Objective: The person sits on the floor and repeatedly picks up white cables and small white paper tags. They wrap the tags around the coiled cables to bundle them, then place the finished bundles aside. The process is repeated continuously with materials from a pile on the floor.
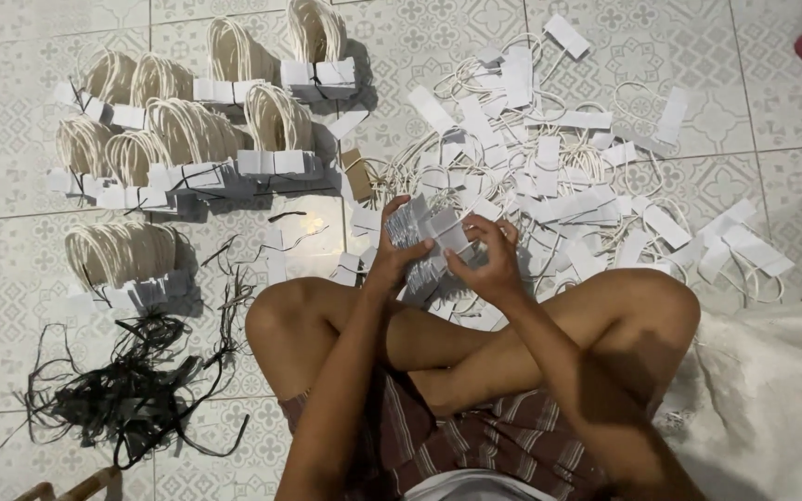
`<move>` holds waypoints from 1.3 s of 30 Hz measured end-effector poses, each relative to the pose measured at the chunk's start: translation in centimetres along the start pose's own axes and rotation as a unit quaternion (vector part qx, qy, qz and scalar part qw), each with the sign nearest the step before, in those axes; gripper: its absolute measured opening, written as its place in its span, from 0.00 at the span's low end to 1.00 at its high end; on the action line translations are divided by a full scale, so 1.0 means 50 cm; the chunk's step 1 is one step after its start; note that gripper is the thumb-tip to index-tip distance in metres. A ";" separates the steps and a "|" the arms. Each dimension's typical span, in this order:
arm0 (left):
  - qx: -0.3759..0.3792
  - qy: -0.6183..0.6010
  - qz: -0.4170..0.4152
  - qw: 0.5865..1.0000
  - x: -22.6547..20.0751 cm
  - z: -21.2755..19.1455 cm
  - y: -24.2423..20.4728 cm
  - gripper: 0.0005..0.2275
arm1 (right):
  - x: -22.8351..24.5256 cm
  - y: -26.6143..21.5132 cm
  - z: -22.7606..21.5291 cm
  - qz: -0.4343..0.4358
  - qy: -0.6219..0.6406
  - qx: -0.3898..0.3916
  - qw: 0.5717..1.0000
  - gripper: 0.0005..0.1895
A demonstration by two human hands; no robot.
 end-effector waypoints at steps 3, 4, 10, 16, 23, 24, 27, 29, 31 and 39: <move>0.022 0.001 -0.017 1.000 -0.014 0.019 -0.011 0.40 | -0.017 -0.029 0.014 0.066 0.017 0.029 0.997 0.33; 0.019 0.000 -0.019 1.000 -0.016 0.017 -0.013 0.40 | -0.015 -0.027 0.012 0.068 0.018 0.032 0.997 0.33; 0.018 0.067 -0.018 0.997 0.001 0.009 -0.007 0.38 | 0.005 0.004 -0.001 0.114 0.071 0.039 0.990 0.27; 0.040 -0.017 -0.027 0.999 -0.009 0.013 -0.004 0.33 | 0.011 0.012 0.003 0.025 0.078 0.071 0.994 0.17; 0.053 0.062 -0.062 0.995 -0.005 0.022 -0.013 0.31 | 0.022 0.006 0.008 -0.035 0.036 0.184 0.982 0.62; 0.068 0.073 -0.074 0.992 0.005 0.023 -0.014 0.33 | 0.019 0.001 0.009 -0.050 0.030 0.213 0.975 0.66; 0.096 0.064 -0.076 0.991 0.005 0.010 -0.007 0.34 | -0.018 -0.017 0.014 -0.064 0.003 0.239 0.969 0.68; 0.099 0.056 -0.079 0.990 0.007 0.008 0.000 0.35 | -0.014 -0.012 0.011 -0.075 0.001 0.243 0.967 0.66; 0.097 0.051 -0.083 0.991 0.011 0.007 -0.006 0.36 | -0.010 -0.015 0.011 -0.086 0.004 0.249 0.965 0.65; 0.100 0.138 -0.103 0.980 0.004 0.017 -0.008 0.38 | -0.029 -0.024 0.019 -0.104 0.009 0.227 0.968 0.68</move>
Point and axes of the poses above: each hand's wrist, its own y-axis towards the middle knuckle, its own z-axis out of the palm, x = y × z, the point moved 1 cm from there along y, towards the middle knuckle, and after that the axes turned 8 degrees about -x, right-handed, at the moved point
